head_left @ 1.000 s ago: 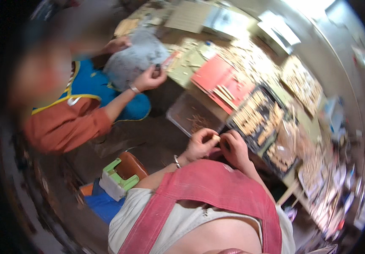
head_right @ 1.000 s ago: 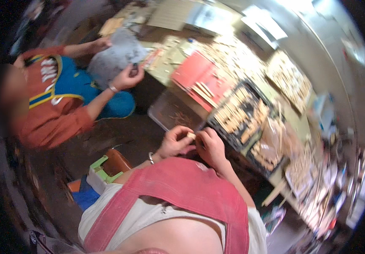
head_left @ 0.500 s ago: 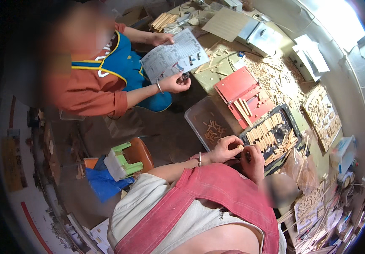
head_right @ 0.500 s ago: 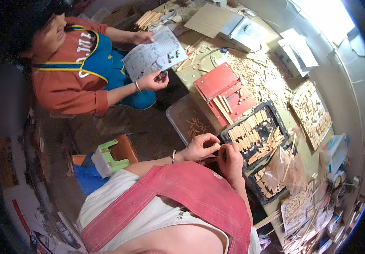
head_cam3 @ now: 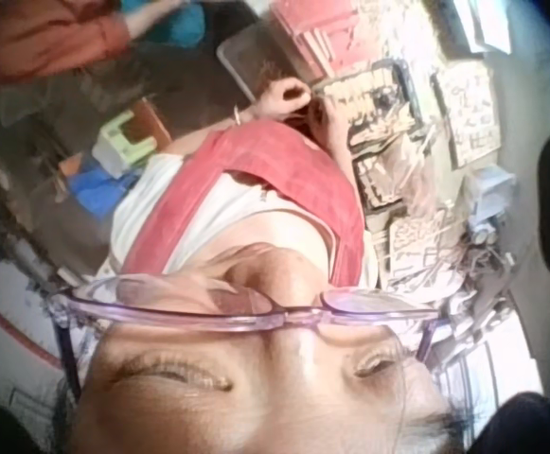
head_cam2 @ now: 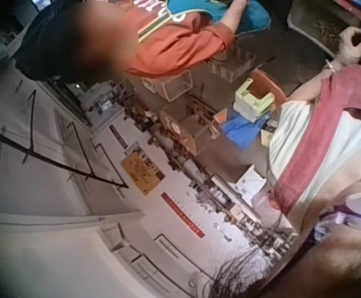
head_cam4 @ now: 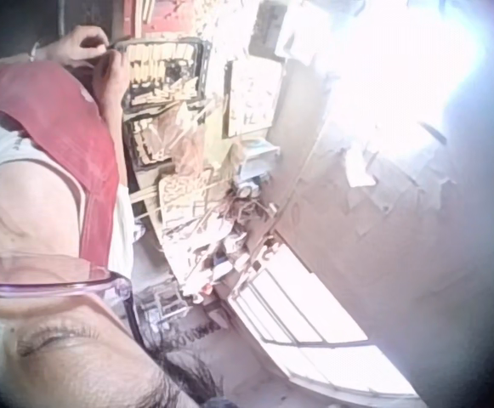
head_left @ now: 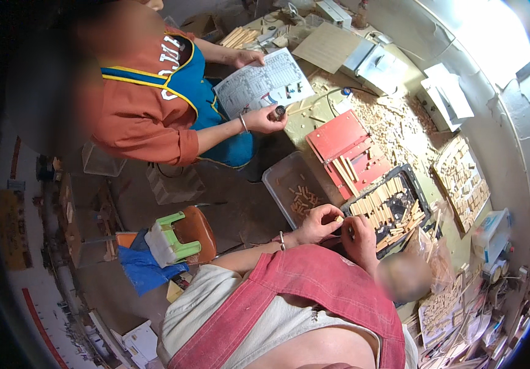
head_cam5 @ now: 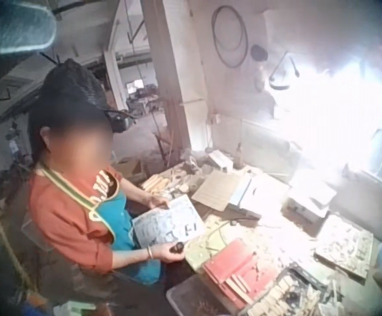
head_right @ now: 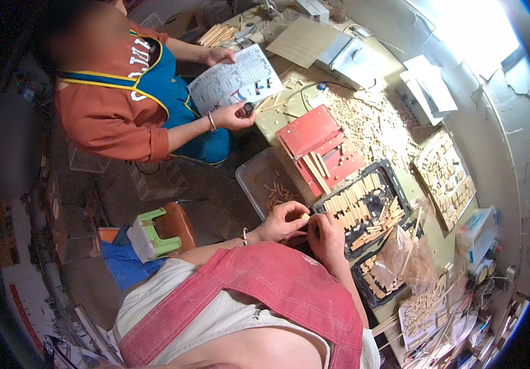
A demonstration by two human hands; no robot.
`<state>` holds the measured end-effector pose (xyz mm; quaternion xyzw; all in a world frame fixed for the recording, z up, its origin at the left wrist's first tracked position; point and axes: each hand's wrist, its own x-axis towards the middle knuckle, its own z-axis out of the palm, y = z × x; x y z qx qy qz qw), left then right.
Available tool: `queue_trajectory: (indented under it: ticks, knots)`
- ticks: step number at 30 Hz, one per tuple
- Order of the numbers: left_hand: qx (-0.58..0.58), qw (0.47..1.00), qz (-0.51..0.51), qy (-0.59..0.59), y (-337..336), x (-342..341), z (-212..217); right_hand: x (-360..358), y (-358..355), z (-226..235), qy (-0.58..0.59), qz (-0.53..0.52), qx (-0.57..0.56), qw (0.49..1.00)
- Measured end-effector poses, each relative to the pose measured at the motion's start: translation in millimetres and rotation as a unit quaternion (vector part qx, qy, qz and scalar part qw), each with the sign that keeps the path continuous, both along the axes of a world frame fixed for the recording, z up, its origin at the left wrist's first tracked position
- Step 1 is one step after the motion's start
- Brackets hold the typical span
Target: The person repeatedly picks small wooden sticks from a black tray, aligns them in pairs, and places them into a red jig on the workbench. The person continues this repetitive assembly process for the duration of the clip.
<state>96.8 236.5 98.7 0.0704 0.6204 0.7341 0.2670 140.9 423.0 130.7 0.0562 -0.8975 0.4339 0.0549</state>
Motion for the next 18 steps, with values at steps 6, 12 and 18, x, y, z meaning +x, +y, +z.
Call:
queue_trajectory:
  ticks: [6,12,18]
  knots:
    - [-0.041,0.996,0.002,-0.077,26.1,-4.9,18.7,1.9,30.2,-8.8,-0.007,-0.035,0.022,0.999]
    - [-0.079,0.992,-0.039,-0.088,19.4,-4.5,-25.2,15.0,129.0,-65.7,-0.103,-0.195,0.065,0.973]
    - [-0.12,0.986,0.017,-0.113,36.0,-6.7,-12.3,-24.0,229.1,-139.4,-0.163,-0.298,0.165,0.926]
